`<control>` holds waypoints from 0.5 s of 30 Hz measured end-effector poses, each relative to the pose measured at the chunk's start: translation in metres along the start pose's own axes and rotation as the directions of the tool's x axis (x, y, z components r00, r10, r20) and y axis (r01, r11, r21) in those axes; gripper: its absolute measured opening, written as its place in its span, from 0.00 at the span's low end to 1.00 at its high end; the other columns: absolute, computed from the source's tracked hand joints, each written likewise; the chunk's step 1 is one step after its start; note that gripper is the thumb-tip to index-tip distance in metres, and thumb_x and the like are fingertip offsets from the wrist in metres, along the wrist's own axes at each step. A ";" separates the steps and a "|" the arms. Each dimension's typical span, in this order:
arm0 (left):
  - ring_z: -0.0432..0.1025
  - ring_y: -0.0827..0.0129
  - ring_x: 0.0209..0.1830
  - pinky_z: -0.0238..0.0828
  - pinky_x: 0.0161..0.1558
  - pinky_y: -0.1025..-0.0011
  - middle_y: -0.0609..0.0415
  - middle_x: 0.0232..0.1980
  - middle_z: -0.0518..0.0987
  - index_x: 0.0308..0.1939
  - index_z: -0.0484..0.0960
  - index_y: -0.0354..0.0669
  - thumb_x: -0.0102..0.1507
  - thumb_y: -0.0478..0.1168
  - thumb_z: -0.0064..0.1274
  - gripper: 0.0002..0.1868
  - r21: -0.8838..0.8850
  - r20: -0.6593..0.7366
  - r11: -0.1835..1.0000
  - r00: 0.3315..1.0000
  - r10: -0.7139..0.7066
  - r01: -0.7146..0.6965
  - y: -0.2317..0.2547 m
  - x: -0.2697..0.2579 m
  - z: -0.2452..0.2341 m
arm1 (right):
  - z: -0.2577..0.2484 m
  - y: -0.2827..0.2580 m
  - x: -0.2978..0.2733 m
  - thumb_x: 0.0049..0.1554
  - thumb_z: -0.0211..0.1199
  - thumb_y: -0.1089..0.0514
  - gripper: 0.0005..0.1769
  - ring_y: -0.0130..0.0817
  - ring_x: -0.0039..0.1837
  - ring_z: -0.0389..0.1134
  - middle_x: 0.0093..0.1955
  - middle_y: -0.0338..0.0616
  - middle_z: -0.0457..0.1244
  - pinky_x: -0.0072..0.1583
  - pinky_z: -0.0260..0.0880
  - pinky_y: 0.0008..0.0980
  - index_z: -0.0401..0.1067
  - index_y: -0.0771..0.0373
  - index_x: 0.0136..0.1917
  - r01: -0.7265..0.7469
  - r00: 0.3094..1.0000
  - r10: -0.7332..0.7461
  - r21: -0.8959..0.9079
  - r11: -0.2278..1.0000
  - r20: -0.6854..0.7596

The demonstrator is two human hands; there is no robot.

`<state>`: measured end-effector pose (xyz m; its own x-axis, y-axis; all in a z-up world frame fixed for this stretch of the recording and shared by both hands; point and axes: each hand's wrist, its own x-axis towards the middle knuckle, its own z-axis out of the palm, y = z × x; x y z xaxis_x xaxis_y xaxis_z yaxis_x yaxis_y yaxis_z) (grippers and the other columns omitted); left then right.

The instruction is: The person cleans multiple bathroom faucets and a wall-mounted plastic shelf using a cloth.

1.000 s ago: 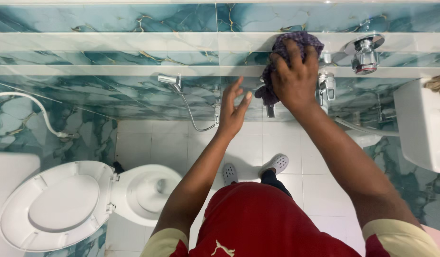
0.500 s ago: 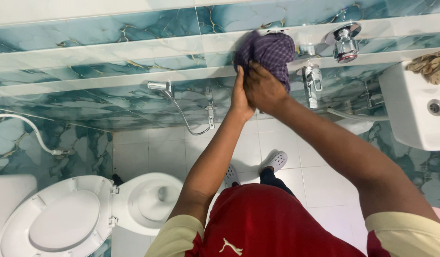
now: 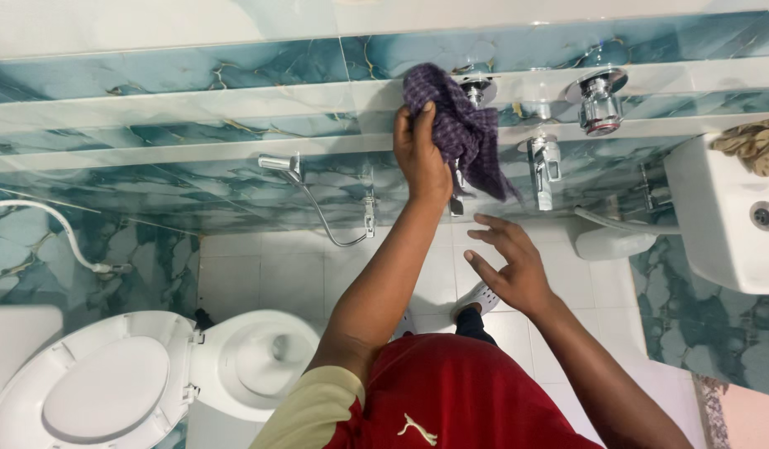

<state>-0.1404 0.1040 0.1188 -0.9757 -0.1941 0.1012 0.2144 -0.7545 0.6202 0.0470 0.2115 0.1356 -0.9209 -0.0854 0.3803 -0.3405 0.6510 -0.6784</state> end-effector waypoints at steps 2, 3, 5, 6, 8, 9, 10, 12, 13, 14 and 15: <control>0.69 0.69 0.49 0.67 0.56 0.68 0.53 0.50 0.76 0.54 0.77 0.37 0.71 0.42 0.58 0.13 0.340 0.124 0.927 0.985 0.123 -0.159 0.001 -0.005 0.023 | -0.001 0.015 -0.014 0.56 0.71 0.58 0.16 0.44 0.68 0.68 0.66 0.49 0.66 0.65 0.69 0.39 0.76 0.62 0.56 -0.075 0.996 0.076 0.026 0.997 -0.038; 0.70 0.68 0.51 0.67 0.58 0.67 0.53 0.51 0.76 0.54 0.77 0.37 0.71 0.43 0.58 0.14 0.435 0.196 0.849 0.952 0.236 -0.300 0.002 -0.006 0.030 | -0.002 0.023 -0.019 0.56 0.70 0.58 0.14 0.41 0.65 0.69 0.66 0.48 0.66 0.63 0.71 0.37 0.76 0.61 0.56 -0.173 0.984 0.176 0.093 0.980 -0.026; 0.71 0.67 0.53 0.68 0.62 0.67 0.52 0.54 0.75 0.53 0.76 0.38 0.70 0.45 0.59 0.15 0.572 0.368 0.607 0.834 0.411 -0.552 0.004 -0.006 0.036 | -0.004 0.041 -0.025 0.58 0.68 0.57 0.12 0.34 0.58 0.72 0.64 0.45 0.67 0.59 0.75 0.34 0.77 0.60 0.55 -0.364 0.930 0.368 0.225 0.904 0.027; 0.71 0.66 0.53 0.68 0.63 0.67 0.51 0.54 0.75 0.52 0.77 0.38 0.70 0.45 0.59 0.15 0.579 0.358 0.609 0.840 0.408 -0.543 0.002 -0.005 0.037 | -0.007 0.051 -0.025 0.59 0.67 0.57 0.12 0.33 0.60 0.71 0.64 0.45 0.66 0.58 0.74 0.34 0.76 0.61 0.56 -0.369 0.927 0.374 0.277 0.887 0.037; 0.72 0.64 0.54 0.68 0.63 0.65 0.50 0.55 0.75 0.51 0.77 0.38 0.70 0.44 0.59 0.14 0.593 0.332 0.615 0.854 0.401 -0.520 -0.005 -0.005 0.033 | -0.014 0.068 -0.022 0.61 0.65 0.58 0.12 0.32 0.62 0.69 0.63 0.46 0.65 0.58 0.73 0.34 0.75 0.63 0.57 -0.382 0.920 0.387 0.373 0.846 0.065; 0.71 0.64 0.54 0.67 0.63 0.65 0.50 0.55 0.74 0.52 0.76 0.37 0.70 0.45 0.58 0.15 0.607 0.277 0.638 0.879 0.387 -0.473 -0.010 -0.003 0.031 | -0.016 0.075 -0.016 0.61 0.65 0.58 0.13 0.32 0.62 0.68 0.63 0.46 0.65 0.59 0.72 0.34 0.75 0.64 0.58 -0.400 0.911 0.405 0.416 0.817 0.080; 0.70 0.63 0.55 0.67 0.62 0.65 0.50 0.54 0.74 0.52 0.76 0.37 0.70 0.45 0.58 0.15 0.618 0.222 0.661 0.902 0.371 -0.425 -0.015 -0.001 0.029 | -0.017 0.081 -0.010 0.62 0.64 0.57 0.14 0.32 0.61 0.68 0.63 0.45 0.65 0.60 0.72 0.34 0.75 0.64 0.59 -0.417 0.901 0.422 0.457 0.786 0.096; 0.69 0.62 0.56 0.65 0.61 0.64 0.50 0.54 0.74 0.52 0.76 0.36 0.71 0.47 0.55 0.16 0.577 0.075 0.777 0.963 0.258 -0.253 -0.024 0.000 0.018 | -0.018 0.086 -0.001 0.63 0.63 0.56 0.14 0.33 0.61 0.68 0.63 0.46 0.66 0.60 0.72 0.34 0.74 0.65 0.59 -0.456 0.882 0.450 0.507 0.732 0.143; 0.68 0.61 0.56 0.65 0.61 0.64 0.49 0.53 0.74 0.52 0.76 0.36 0.71 0.48 0.53 0.17 0.509 -0.003 0.851 0.988 0.155 -0.132 -0.028 0.002 0.013 | -0.017 0.088 0.005 0.63 0.62 0.55 0.15 0.34 0.61 0.69 0.63 0.46 0.67 0.61 0.73 0.35 0.74 0.65 0.59 -0.471 0.874 0.456 0.518 0.714 0.167; 0.68 0.60 0.56 0.64 0.61 0.64 0.48 0.53 0.75 0.52 0.77 0.36 0.71 0.49 0.51 0.18 0.426 -0.071 0.905 0.997 0.043 -0.009 -0.032 0.005 0.008 | -0.016 0.088 0.011 0.63 0.62 0.54 0.15 0.34 0.61 0.69 0.62 0.47 0.67 0.61 0.74 0.35 0.74 0.65 0.59 -0.487 0.866 0.461 0.529 0.695 0.191; 0.69 0.60 0.57 0.66 0.60 0.62 0.49 0.54 0.75 0.54 0.76 0.39 0.70 0.49 0.49 0.17 0.302 -0.106 0.948 0.992 -0.068 0.097 -0.036 0.008 0.002 | -0.014 0.087 0.015 0.64 0.60 0.52 0.18 0.36 0.63 0.69 0.64 0.48 0.67 0.62 0.73 0.37 0.73 0.65 0.62 -0.510 0.854 0.463 0.557 0.656 0.237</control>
<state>-0.1562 0.1310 0.0987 -0.9778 -0.2080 -0.0240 0.0955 -0.5453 0.8328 0.0064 0.2775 0.0908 -0.9891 0.0502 -0.1384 0.1409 0.0505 -0.9887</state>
